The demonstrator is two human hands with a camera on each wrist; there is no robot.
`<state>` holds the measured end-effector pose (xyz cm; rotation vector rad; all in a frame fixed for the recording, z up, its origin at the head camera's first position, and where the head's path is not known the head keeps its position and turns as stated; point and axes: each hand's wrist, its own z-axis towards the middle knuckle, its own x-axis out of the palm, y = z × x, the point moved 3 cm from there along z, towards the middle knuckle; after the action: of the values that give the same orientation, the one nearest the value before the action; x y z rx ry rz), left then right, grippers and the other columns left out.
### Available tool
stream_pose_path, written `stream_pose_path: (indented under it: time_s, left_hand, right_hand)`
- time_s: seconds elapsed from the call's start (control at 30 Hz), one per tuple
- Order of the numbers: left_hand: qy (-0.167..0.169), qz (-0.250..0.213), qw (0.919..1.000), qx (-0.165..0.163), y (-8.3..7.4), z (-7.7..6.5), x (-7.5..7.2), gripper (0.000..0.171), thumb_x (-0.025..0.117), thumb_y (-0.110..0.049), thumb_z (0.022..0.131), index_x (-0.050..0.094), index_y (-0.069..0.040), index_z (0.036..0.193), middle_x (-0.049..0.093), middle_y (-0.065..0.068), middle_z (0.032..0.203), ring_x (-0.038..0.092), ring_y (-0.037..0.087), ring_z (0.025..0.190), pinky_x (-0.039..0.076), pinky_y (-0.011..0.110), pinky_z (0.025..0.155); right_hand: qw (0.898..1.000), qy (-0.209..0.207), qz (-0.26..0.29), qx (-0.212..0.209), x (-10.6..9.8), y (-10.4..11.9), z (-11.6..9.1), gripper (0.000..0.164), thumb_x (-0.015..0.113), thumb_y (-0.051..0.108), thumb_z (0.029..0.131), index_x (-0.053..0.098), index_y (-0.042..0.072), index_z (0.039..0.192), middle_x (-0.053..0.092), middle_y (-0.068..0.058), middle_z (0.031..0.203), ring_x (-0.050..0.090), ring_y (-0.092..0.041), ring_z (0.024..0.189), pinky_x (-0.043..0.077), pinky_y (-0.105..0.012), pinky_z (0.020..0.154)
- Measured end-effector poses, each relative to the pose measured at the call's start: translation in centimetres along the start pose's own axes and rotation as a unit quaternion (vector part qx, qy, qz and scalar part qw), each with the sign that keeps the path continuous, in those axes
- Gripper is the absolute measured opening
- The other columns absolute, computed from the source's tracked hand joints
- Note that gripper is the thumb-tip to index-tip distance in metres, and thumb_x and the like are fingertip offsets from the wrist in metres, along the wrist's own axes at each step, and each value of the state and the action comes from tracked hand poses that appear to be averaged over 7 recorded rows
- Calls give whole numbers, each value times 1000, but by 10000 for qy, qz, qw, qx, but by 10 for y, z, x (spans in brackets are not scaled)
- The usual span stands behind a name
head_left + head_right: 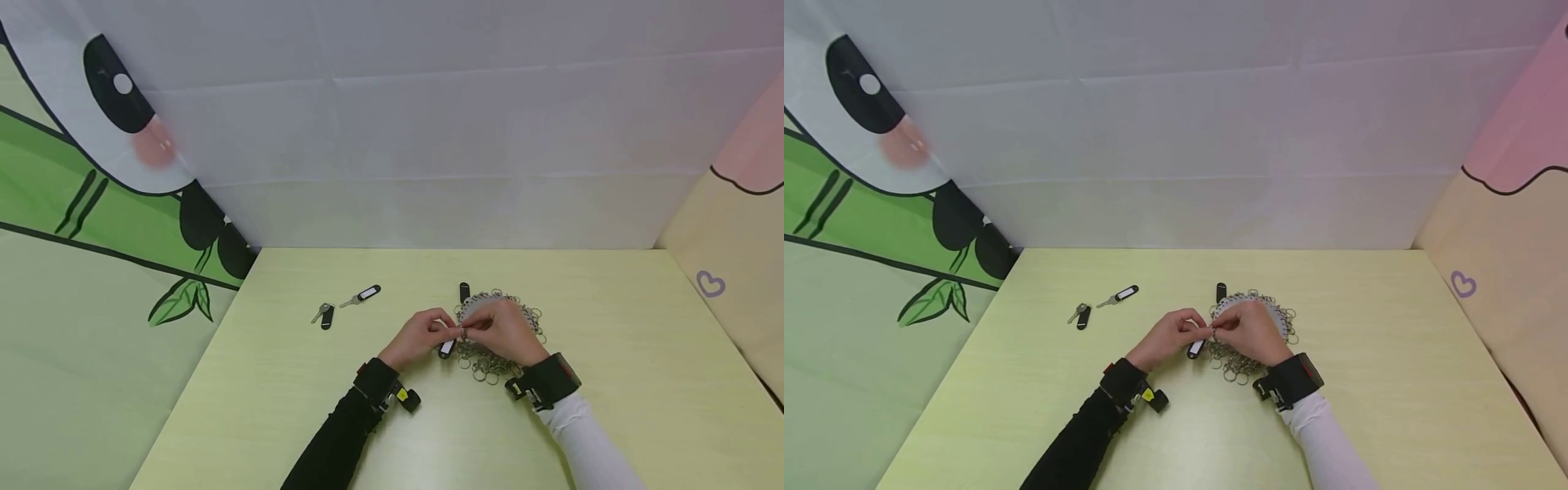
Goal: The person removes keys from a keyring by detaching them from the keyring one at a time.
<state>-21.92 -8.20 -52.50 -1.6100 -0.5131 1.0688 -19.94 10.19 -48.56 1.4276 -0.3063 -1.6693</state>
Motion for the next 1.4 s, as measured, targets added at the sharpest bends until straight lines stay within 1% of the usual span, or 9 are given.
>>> stream_pose_path:
  time_s: [0.13,0.23,0.33,0.4,0.53,0.73,1.03,1.23,1.4]
  left_hand:
    - [-42,81,9998,-198,0,-1,-2,23,67,-38,92,64,-16,96,49,-4,52,28,10,48,21,26,52]
    - [-91,6,9998,-179,1,-1,-5,22,69,-37,91,64,-16,97,60,-1,57,39,9,52,29,24,55]
    - [-211,-284,9994,-23,2,-2,-12,21,70,-30,91,63,-13,101,73,11,73,58,12,63,40,25,64]
    - [-338,-555,9978,91,2,-3,-19,25,70,-25,91,62,-7,105,74,20,84,66,18,71,45,28,69]
    - [-712,-1012,9918,307,2,-5,-37,33,72,-20,89,61,2,111,72,29,92,70,27,75,51,34,67]
    - [-1196,-1313,9833,390,5,-11,-67,28,69,-13,91,64,0,115,69,35,105,72,28,82,55,26,63]
    - [-1876,-970,9767,372,15,-21,-107,21,64,-5,93,66,6,112,64,36,113,70,31,95,60,25,72]
    - [-1695,-930,9811,75,23,-29,-122,22,60,3,94,61,12,114,60,36,119,66,36,104,59,31,83]
    - [-1355,-137,9901,-333,29,-33,-125,21,61,4,93,64,6,113,58,24,128,65,32,103,60,38,83]
  right_hand:
    - [9999,108,7,0,0,2,-1,15,75,6,78,80,15,88,77,-1,80,64,-2,66,57,-26,59]
    - [9999,108,33,40,0,2,-2,15,74,6,78,80,14,89,77,-2,81,64,-2,65,57,-25,59]
    - [9999,102,48,71,0,1,-2,14,74,6,79,80,12,89,76,-2,82,64,-3,66,57,-25,59]
    - [9999,98,24,85,0,1,-3,13,74,7,79,80,10,90,76,-3,83,64,-3,67,57,-26,60]
    - [9999,92,-43,101,0,2,-3,12,75,8,79,80,9,90,76,-3,84,64,-4,67,57,-25,61]
    - [9998,78,-35,186,0,5,-5,12,76,8,78,79,8,89,76,-3,83,64,-4,67,57,-24,60]
    - [9997,30,-61,244,1,5,-7,10,77,8,77,79,10,87,76,-3,82,64,-4,67,57,-25,60]
    - [9997,7,-65,244,1,6,-8,10,77,8,77,79,10,86,76,-3,81,64,-4,66,56,-25,59]
    - [9996,-30,-202,178,1,8,-8,10,77,8,76,80,11,86,76,-2,80,63,-3,65,56,-25,59]
